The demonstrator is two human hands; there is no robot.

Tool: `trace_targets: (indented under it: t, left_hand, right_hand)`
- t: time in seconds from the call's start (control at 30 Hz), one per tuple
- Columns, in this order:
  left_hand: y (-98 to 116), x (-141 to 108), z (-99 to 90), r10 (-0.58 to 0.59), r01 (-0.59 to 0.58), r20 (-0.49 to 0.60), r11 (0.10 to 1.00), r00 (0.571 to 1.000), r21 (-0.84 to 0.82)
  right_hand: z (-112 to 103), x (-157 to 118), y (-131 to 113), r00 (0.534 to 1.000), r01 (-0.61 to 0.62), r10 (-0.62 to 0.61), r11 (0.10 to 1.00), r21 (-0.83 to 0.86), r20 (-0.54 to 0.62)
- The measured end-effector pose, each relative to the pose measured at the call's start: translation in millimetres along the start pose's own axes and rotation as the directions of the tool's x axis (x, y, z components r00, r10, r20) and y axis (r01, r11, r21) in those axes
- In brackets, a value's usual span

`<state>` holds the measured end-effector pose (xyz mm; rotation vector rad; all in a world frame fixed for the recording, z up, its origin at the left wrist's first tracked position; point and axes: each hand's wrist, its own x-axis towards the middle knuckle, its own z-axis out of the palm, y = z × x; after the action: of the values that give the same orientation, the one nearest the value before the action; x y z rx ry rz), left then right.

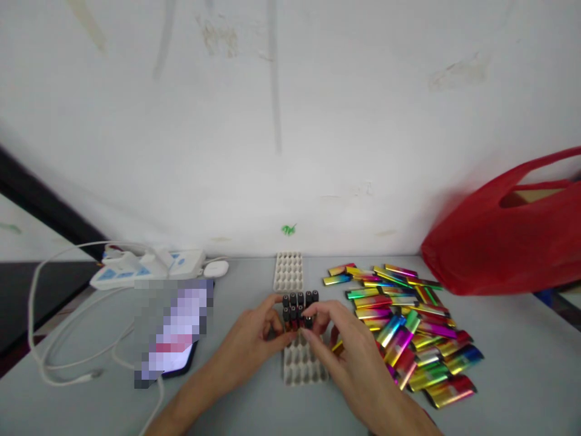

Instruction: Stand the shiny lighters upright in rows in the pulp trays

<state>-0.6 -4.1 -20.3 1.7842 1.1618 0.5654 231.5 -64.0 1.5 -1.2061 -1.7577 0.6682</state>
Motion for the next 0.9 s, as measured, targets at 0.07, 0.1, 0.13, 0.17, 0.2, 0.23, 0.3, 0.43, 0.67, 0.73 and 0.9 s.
trace_targets:
  t: [0.07,0.1,0.13,0.17,0.2,0.23,0.3,0.43,0.67,0.73,0.9]
  left_hand:
    - [-1.0,-0.3,0.5,-0.001,0.001,-0.002,1.000,1.000,-0.007]
    - [-1.5,-0.5,0.7,-0.003,0.003,-0.003,1.000,1.000,-0.009]
    - [-1.9,-0.6,0.9,-0.003,0.003,-0.006,1.000,1.000,-0.010]
    - [-2.2,-0.6,1.1,0.000,0.000,-0.009,1.000,1.000,-0.008]
    - [-2.5,-0.6,1.2,0.006,-0.006,-0.013,1.000,1.000,-0.003]
    - [-2.6,-0.5,1.3,0.013,-0.013,-0.017,1.000,1.000,0.005]
    - [-2.5,-0.3,1.4,0.024,-0.024,-0.020,1.000,1.000,0.020]
    - [-0.4,-0.6,1.3,0.020,-0.019,-0.024,0.999,1.000,0.035]
    - [4.0,-1.5,0.1,0.013,-0.012,-0.013,0.999,1.000,0.043]
    - [4.1,-1.5,0.1,0.003,-0.002,-0.014,0.999,1.000,0.044]
    - [4.9,-1.3,0.8,-0.001,0.001,-0.014,0.999,1.000,0.033]
  right_hand:
    - [0.1,-0.4,0.8,1.000,-0.016,0.016,1.000,0.008,0.012]
    - [0.0,-0.5,1.1,1.000,-0.018,0.017,1.000,0.008,0.013]
    - [-0.2,-0.6,1.4,1.000,-0.014,0.014,1.000,0.004,0.011]
    - [-0.4,-0.5,1.7,1.000,-0.006,0.006,1.000,-0.006,0.003]
    - [-0.7,-0.4,2.2,1.000,0.006,-0.006,1.000,-0.021,-0.007]
    - [-0.9,-0.3,2.9,1.000,0.017,-0.018,0.999,-0.040,-0.016]
    - [-1.1,-0.1,4.8,0.999,0.032,-0.034,0.996,-0.078,-0.026]
    - [0.0,-0.3,8.9,0.998,0.041,-0.045,0.992,-0.117,-0.037]
    - [0.1,0.2,3.8,0.994,0.012,-0.020,0.997,-0.074,-0.111]
    - [-2.3,0.4,2.3,0.988,-0.010,-0.005,0.995,-0.096,-0.156]
    - [-9.1,3.4,10.7,0.975,-0.025,-0.055,0.937,-0.348,-0.217]
